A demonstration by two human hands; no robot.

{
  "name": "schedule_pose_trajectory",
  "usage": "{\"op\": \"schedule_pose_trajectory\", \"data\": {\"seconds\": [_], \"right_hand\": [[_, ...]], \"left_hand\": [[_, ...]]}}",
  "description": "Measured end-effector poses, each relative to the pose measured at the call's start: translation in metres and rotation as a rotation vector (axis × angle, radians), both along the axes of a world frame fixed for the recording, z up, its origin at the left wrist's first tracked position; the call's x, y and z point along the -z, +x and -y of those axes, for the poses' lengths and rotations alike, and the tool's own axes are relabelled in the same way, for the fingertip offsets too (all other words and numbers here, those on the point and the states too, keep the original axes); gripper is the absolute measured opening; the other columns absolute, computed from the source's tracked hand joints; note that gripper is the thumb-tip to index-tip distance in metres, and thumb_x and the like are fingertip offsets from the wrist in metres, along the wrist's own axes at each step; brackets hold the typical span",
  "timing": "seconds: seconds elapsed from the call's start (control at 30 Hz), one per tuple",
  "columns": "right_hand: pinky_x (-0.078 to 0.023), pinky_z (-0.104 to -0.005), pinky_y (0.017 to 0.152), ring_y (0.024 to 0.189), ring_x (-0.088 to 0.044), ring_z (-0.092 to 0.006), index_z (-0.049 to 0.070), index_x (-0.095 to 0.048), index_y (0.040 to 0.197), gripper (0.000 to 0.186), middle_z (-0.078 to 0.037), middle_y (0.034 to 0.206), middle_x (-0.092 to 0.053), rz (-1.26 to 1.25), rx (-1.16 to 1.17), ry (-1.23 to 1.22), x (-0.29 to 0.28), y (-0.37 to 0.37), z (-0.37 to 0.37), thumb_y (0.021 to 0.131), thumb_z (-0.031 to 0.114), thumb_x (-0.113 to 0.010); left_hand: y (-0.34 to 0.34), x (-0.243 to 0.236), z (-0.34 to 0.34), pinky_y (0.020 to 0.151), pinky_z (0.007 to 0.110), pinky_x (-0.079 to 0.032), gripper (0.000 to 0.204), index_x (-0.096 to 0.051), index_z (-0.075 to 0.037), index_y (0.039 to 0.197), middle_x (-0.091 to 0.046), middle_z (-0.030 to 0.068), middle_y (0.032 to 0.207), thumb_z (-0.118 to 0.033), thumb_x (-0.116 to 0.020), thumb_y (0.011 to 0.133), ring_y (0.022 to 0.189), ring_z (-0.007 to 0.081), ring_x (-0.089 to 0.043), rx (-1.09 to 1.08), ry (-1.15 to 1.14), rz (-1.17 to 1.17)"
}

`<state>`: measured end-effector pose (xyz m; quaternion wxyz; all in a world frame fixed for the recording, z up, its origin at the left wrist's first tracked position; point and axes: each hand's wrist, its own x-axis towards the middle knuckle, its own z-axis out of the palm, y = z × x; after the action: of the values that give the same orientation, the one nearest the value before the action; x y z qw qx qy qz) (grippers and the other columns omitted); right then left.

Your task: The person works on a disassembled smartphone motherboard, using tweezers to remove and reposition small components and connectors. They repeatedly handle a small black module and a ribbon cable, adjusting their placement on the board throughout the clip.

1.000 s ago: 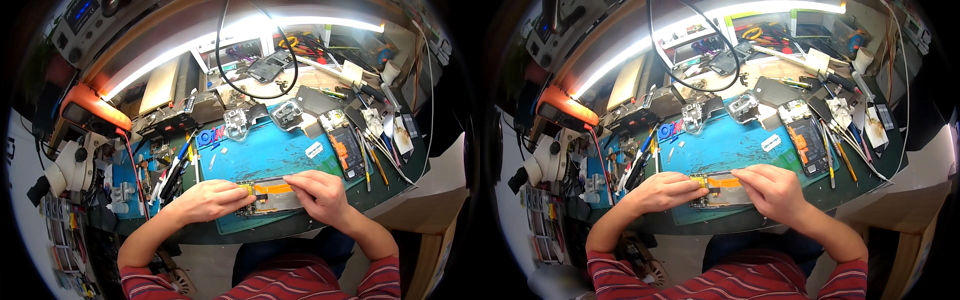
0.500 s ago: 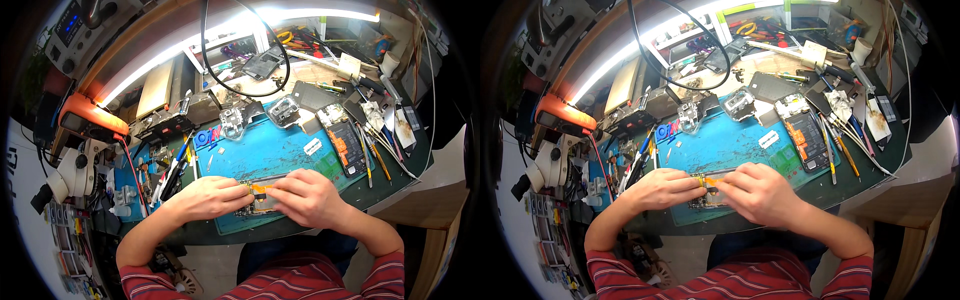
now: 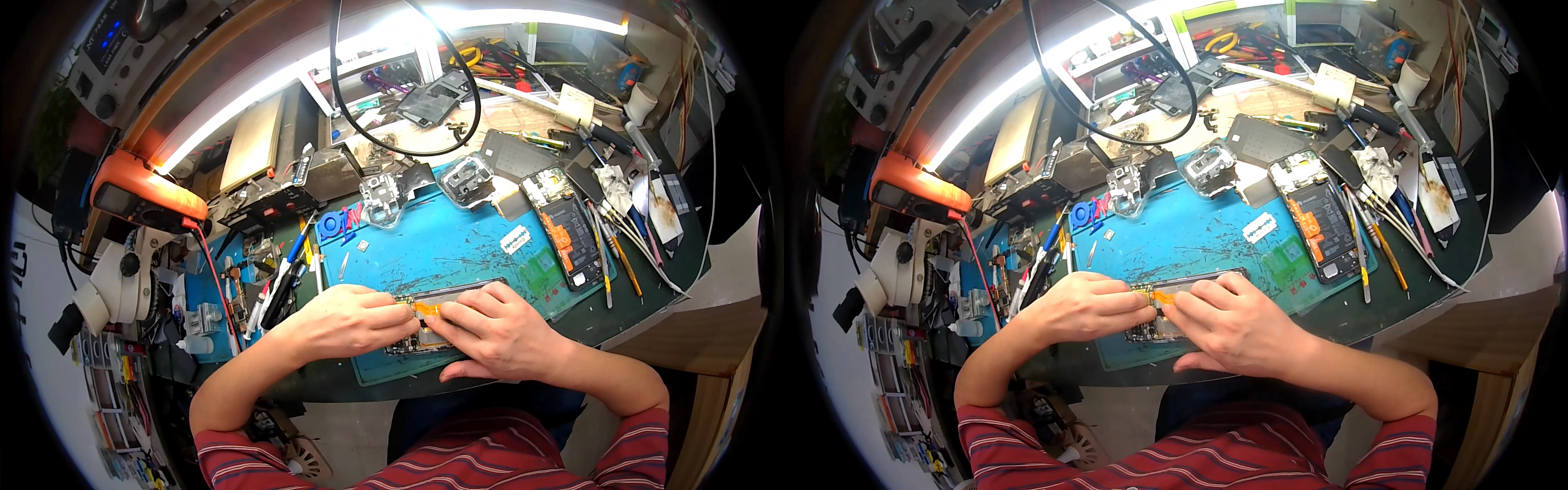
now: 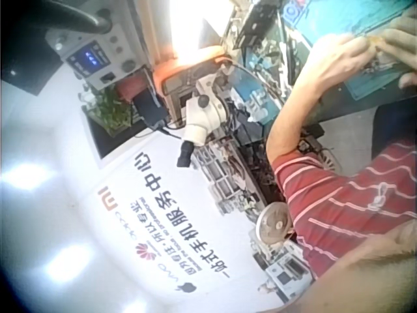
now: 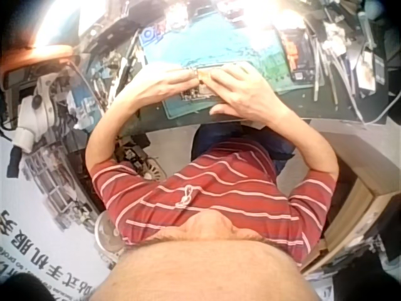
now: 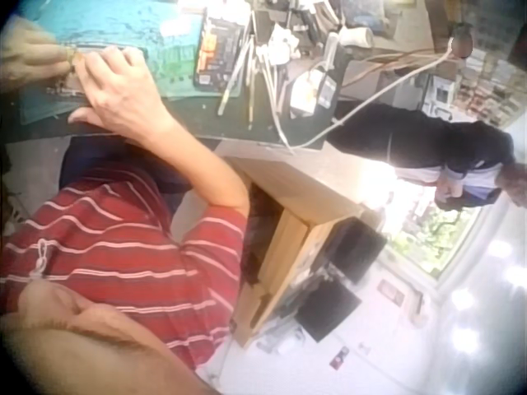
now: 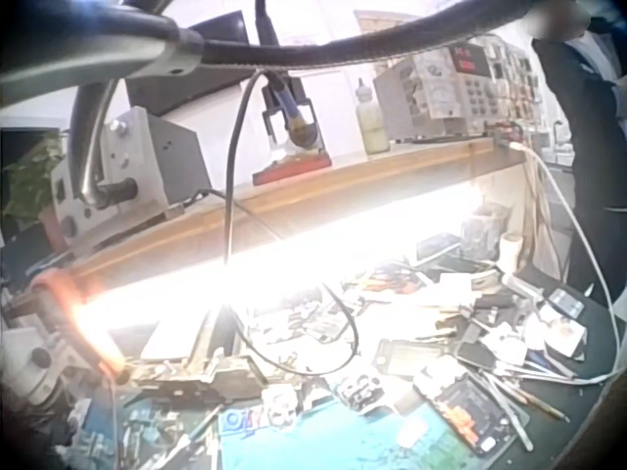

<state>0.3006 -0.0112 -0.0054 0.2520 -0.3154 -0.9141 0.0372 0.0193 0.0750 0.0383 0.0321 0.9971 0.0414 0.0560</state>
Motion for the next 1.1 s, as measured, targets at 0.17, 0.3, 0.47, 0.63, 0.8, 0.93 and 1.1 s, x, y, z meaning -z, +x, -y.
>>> {"op": "schedule_pose_trajectory", "data": {"seconds": [0.17,0.3,0.47,0.63,0.8,0.93,1.1], "right_hand": [[-0.048,-0.0391,0.097,0.112,-0.061,-0.0216,0.006,-0.072,0.133,0.070,-0.004,0.122,-0.063,0.023,-0.001,-0.023,0.000,0.000,0.001,0.090,0.061,-0.073],[-0.048,-0.0405,0.098,0.113,-0.061,-0.0231,0.008,-0.073,0.134,0.070,-0.005,0.124,-0.062,0.030,0.002,-0.033,0.002,0.000,0.001,0.090,0.063,-0.074],[-0.048,-0.0394,0.097,0.114,-0.060,-0.0234,0.002,-0.072,0.127,0.067,-0.007,0.120,-0.062,0.039,-0.005,0.007,-0.003,-0.006,0.001,0.090,0.059,-0.073],[-0.045,-0.0386,0.099,0.114,-0.058,-0.0239,-0.003,-0.071,0.121,0.071,-0.009,0.118,-0.062,0.126,0.020,0.090,-0.006,-0.016,0.012,0.091,0.061,-0.072],[-0.043,-0.0412,0.106,0.115,-0.057,-0.0249,-0.005,-0.071,0.123,0.080,-0.011,0.121,-0.062,0.059,0.096,-0.049,-0.013,-0.019,0.018,0.090,0.068,-0.071],[-0.041,-0.0431,0.108,0.117,-0.056,-0.0286,-0.001,-0.071,0.129,0.076,-0.012,0.121,-0.062,0.072,0.124,-0.027,-0.006,-0.026,0.023,0.092,0.066,-0.073],[-0.044,-0.0413,0.099,0.108,-0.058,-0.0268,0.006,-0.073,0.138,0.058,-0.010,0.113,-0.064,-0.386,0.151,-0.312,-0.015,0.003,-0.003,0.098,0.047,-0.077]], "left_hand": [[-0.001,0.001,0.000,0.075,0.030,-0.060,0.033,-0.069,-0.008,0.120,-0.060,-0.0002,0.105,-0.015,-0.068,0.088,0.092,0.0141,-0.067,0.002,0.004,0.020],[-0.001,0.003,-0.001,0.077,0.030,-0.060,0.035,-0.069,-0.008,0.122,-0.060,-0.0001,0.106,-0.015,-0.068,0.088,0.094,0.0143,-0.067,0.013,0.006,0.022],[-0.003,-0.003,0.003,0.079,0.029,-0.061,0.041,-0.071,-0.009,0.128,-0.066,-0.0004,0.113,-0.012,-0.070,0.087,0.098,0.0146,-0.069,-0.016,0.005,-0.042],[-0.003,0.001,0.011,0.079,0.030,-0.060,0.042,-0.070,-0.009,0.129,-0.066,-0.0009,0.113,-0.012,-0.069,0.087,0.098,0.0144,-0.068,-0.036,0.041,-0.010],[-0.003,0.004,0.018,0.079,0.029,-0.058,0.032,-0.070,-0.010,0.122,-0.062,-0.0021,0.105,-0.017,-0.069,0.090,0.096,0.0124,-0.068,-0.092,0.081,0.013],[-0.001,0.008,0.021,0.075,0.030,-0.058,0.030,-0.074,-0.013,0.115,-0.065,-0.0036,0.103,-0.017,-0.076,0.085,0.089,0.0131,-0.069,-0.135,0.089,0.106],[-0.002,0.007,0.034,0.076,0.032,-0.058,0.022,-0.071,-0.012,0.112,-0.062,-0.0020,0.095,-0.020,-0.073,0.091,0.089,0.0147,-0.068,-0.217,0.048,0.113]]}}
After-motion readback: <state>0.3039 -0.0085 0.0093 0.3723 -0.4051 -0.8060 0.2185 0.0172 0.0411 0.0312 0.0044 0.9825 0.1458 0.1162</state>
